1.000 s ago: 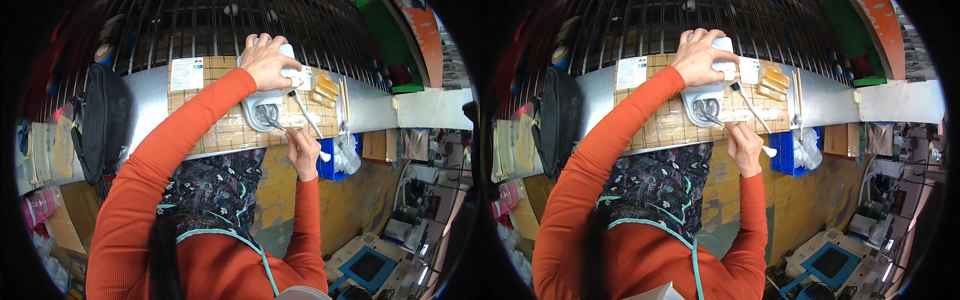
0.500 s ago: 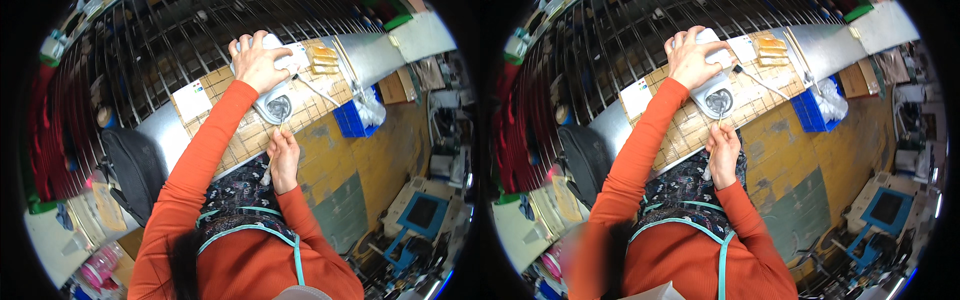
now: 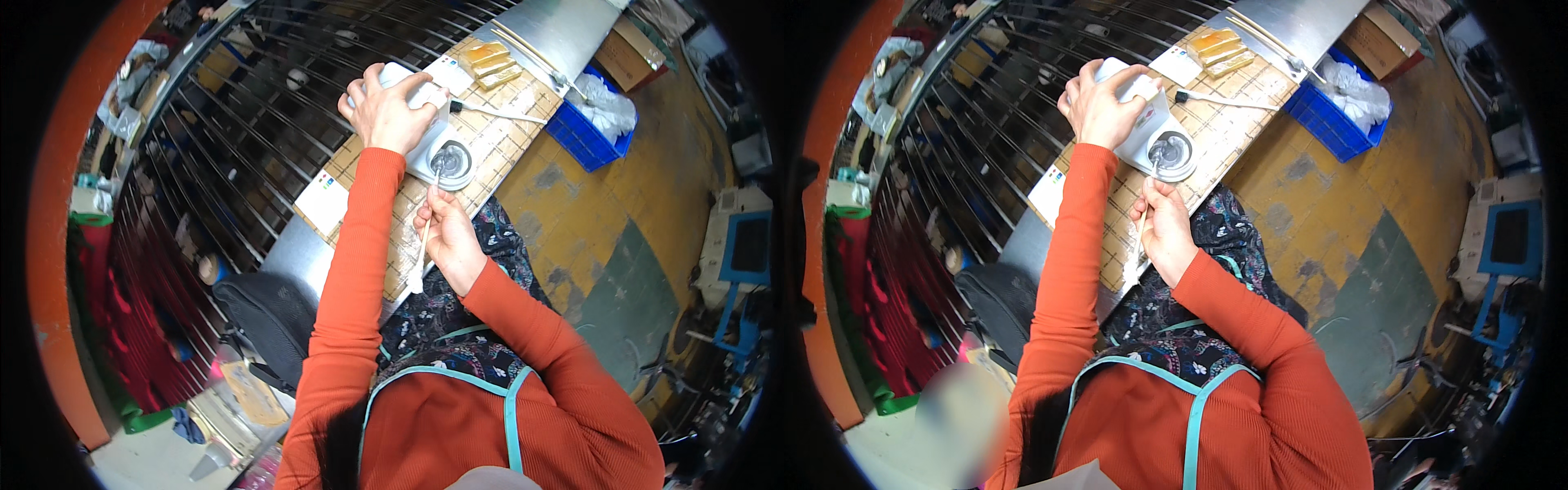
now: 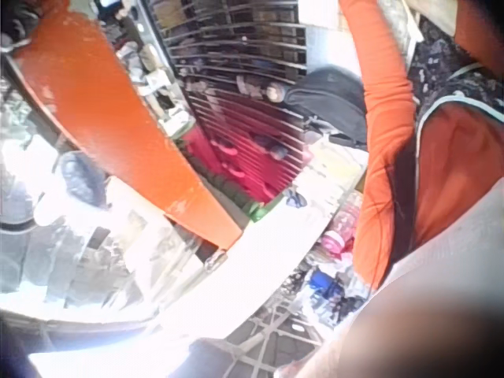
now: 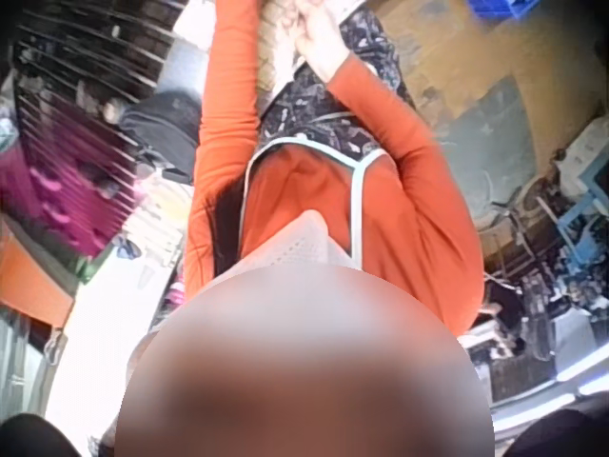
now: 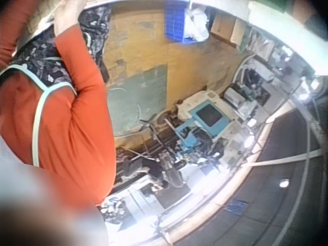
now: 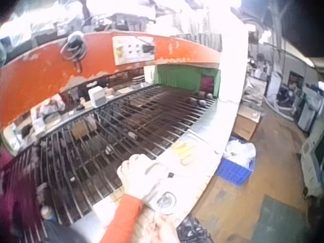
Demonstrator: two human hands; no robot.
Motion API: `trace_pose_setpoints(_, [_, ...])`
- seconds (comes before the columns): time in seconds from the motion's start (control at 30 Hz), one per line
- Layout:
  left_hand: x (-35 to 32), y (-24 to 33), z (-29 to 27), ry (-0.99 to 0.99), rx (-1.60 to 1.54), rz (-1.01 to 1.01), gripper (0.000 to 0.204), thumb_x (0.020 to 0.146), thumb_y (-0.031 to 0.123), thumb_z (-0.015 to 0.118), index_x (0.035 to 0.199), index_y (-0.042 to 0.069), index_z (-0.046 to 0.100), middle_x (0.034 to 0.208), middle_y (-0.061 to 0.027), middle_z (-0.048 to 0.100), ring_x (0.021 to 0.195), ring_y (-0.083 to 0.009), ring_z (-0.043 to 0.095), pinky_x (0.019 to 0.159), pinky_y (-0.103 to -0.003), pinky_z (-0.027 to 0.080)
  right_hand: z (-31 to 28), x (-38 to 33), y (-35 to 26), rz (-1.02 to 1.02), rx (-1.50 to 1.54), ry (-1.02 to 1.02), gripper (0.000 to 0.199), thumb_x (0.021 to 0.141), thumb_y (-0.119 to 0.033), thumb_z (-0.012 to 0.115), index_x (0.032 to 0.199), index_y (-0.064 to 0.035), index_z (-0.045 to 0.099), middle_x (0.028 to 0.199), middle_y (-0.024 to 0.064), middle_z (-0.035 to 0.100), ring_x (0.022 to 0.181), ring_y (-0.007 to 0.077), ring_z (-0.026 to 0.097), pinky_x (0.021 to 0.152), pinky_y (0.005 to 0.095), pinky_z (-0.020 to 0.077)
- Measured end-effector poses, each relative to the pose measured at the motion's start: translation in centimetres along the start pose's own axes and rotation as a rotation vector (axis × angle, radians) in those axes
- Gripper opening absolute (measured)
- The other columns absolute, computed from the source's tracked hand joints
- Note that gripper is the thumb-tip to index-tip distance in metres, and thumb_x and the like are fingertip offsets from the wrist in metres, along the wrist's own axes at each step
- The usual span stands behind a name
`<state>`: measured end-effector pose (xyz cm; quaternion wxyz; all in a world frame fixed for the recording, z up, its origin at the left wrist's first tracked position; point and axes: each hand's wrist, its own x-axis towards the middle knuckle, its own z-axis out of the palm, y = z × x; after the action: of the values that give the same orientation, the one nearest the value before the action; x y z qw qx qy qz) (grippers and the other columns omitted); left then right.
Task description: The person applies glue to the sole of a sandal using a brush, then sets the sandal aside and stirs a container of liquid with a wooden stick. The person repeats the gluing process on the same sandal multiple times.
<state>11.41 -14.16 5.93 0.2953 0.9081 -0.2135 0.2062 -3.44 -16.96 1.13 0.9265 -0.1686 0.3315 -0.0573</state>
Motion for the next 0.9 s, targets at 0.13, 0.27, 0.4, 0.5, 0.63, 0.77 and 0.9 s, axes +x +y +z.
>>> trace_pose_setpoints(0.13, [0.0,0.1,-0.3,-0.031,0.06,-0.004,0.034,0.073,0.052,0.068,0.101,0.036,0.073,0.132,-0.0111,0.049,0.121,-0.0336,0.04,0.105,-0.051,0.021,-0.1,0.1,0.0,0.039,-0.074,0.075,0.006,0.097,-0.015,0.055,0.098,-0.0102,0.053,0.077,-0.0005,0.052,0.062,0.0106,0.05,0.055,0.0244,0.0413])
trace_pose_setpoints(0.27, [0.1,0.3,-0.5,-0.055,0.045,-0.003,0.033,0.071,0.051,0.069,0.1,0.035,0.074,0.131,-0.0114,0.048,0.121,-0.0335,0.04,0.105,-0.049,0.022,-0.4,0.2,-0.4,0.065,-0.028,-0.066,0.012,0.099,-0.021,0.05,0.097,-0.0093,0.051,0.072,-0.0013,0.048,0.051,0.0078,0.039,0.047,0.0215,0.0344])
trace_pose_setpoints(0.4, [0.2,0.4,-0.6,-0.057,0.038,-0.017,0.033,0.07,0.051,0.071,0.098,0.035,0.074,0.129,-0.0115,0.048,0.12,-0.0332,0.04,0.105,-0.048,0.022,-0.7,0.6,-0.4,0.085,0.055,-0.085,0.019,0.102,-0.025,0.042,0.093,-0.0105,0.049,0.063,-0.0022,0.041,0.042,0.0069,0.026,0.037,0.0227,0.0224])
trace_pose_setpoints(0.5, [0.2,0.4,-0.7,-0.068,0.086,-0.016,0.032,0.073,0.049,0.07,0.101,0.036,0.073,0.13,-0.0106,0.049,0.12,-0.0322,0.042,0.104,-0.049,0.025,-1.3,0.5,-0.3,0.131,0.133,-0.108,0.022,0.102,-0.029,0.04,0.09,-0.0119,0.049,0.06,-0.0037,0.039,0.041,0.0071,0.025,0.037,0.0233,0.0212])
trace_pose_setpoints(0.63, [0.2,0.4,-0.8,-0.085,0.111,-0.011,0.031,0.075,0.049,0.069,0.103,0.037,0.073,0.131,-0.0099,0.049,0.12,-0.0316,0.043,0.104,-0.049,0.027,-2.5,-0.1,-0.8,0.149,0.196,-0.138,0.026,0.102,-0.034,0.04,0.088,-0.013,0.048,0.057,-0.0045,0.037,0.04,0.0071,0.024,0.039,0.0233,0.0205])
trace_pose_setpoints(0.77, [0.2,0.6,-0.9,-0.098,0.127,-0.025,0.033,0.075,0.054,0.069,0.103,0.036,0.073,0.132,-0.0101,0.049,0.12,-0.0321,0.045,0.103,-0.049,0.028,-2.6,-0.5,-1.1,0.183,0.213,-0.146,0.024,0.102,-0.032,0.042,0.09,-0.0128,0.049,0.059,-0.004,0.04,0.041,0.007,0.028,0.04,0.0234,0.0228])
trace_pose_setpoints(0.9, [0.3,0.7,-1.0,-0.109,0.14,-0.034,0.034,0.075,0.055,0.069,0.103,0.037,0.073,0.133,-0.0106,0.049,0.12,-0.0329,0.045,0.103,-0.049,0.028,-2.1,-0.1,-1.2,0.042,0.085,-0.136,0.017,0.1,-0.025,0.048,0.093,-0.0098,0.051,0.066,-0.0015,0.047,0.048,0.0072,0.037,0.044,0.0225,0.0294])
